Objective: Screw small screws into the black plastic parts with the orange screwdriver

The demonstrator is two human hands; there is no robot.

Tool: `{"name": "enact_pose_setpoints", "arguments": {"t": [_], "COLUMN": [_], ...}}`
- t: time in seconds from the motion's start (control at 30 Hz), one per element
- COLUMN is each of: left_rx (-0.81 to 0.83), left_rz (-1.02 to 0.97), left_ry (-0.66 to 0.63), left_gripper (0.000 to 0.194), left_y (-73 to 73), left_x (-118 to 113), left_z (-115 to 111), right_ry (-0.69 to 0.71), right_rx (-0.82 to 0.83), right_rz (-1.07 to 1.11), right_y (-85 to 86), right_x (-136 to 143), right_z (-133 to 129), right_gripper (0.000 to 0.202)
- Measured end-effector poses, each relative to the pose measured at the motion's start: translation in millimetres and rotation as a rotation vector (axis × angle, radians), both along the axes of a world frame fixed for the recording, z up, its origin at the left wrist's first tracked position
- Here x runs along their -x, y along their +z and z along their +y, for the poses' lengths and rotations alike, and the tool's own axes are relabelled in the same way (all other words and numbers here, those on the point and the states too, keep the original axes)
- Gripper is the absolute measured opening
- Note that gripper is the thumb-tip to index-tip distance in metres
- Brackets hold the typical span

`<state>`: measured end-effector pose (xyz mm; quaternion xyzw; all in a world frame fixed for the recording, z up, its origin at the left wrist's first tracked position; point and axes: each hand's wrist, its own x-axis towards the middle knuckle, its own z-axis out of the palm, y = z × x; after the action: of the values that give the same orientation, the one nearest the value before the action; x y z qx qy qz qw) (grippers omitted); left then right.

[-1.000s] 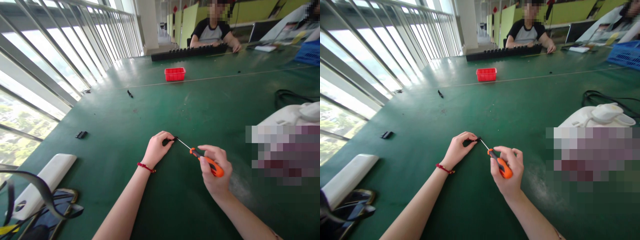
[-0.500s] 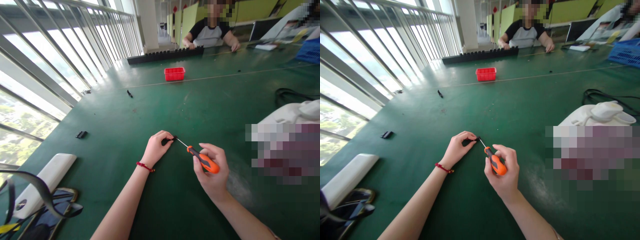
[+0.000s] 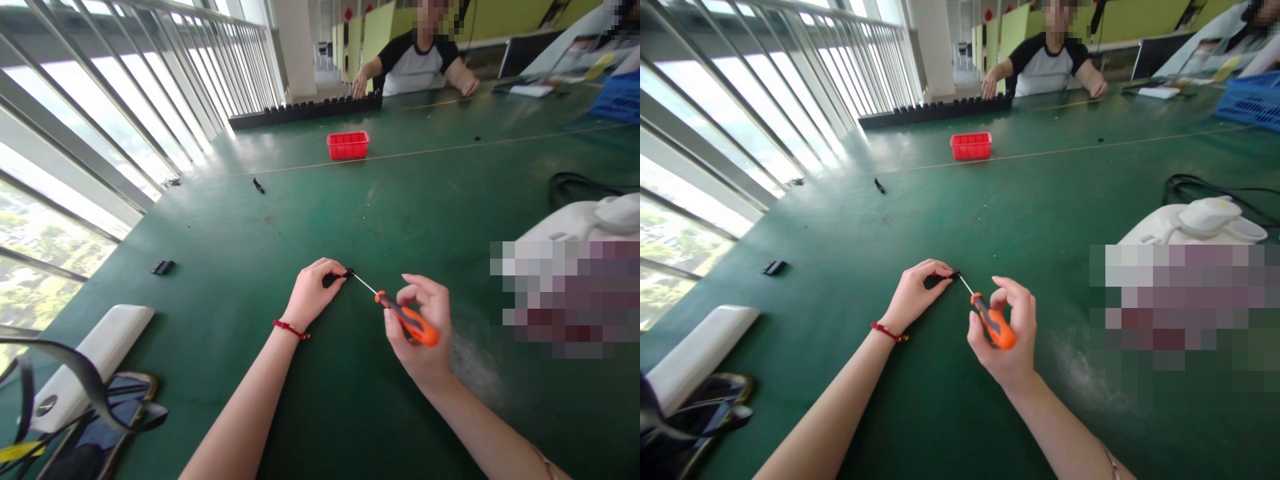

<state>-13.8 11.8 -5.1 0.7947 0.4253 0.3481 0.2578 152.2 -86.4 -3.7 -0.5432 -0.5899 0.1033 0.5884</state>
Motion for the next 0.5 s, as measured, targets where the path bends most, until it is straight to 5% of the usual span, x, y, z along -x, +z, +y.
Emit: {"name": "enact_pose_setpoints", "arguments": {"t": [0.13,0.37,0.5], "left_rx": [-0.002,-0.004,-0.01], "left_rz": [-0.005,-0.006,-0.005], "left_ry": [0.003,-0.001,-0.003], "left_gripper": [0.007,0.007,0.007], "left_y": [-0.1,0.2,-0.2], "left_x": [0.1,0.4,0.5], "left_z": [0.0,-0.1,-0.2], "right_ry": [0.019,0.053,0.071], "right_rx": [0.056,-0.004,0.119], "right_rz": [0.002,0.032,-0.005], "right_y": [1.5,2.9,2.5], "right_x": [1.1,2.4,2.3], "right_z": [-0.9,0.6,0.2], "right_gripper": [0.023,0.045,0.022]}}
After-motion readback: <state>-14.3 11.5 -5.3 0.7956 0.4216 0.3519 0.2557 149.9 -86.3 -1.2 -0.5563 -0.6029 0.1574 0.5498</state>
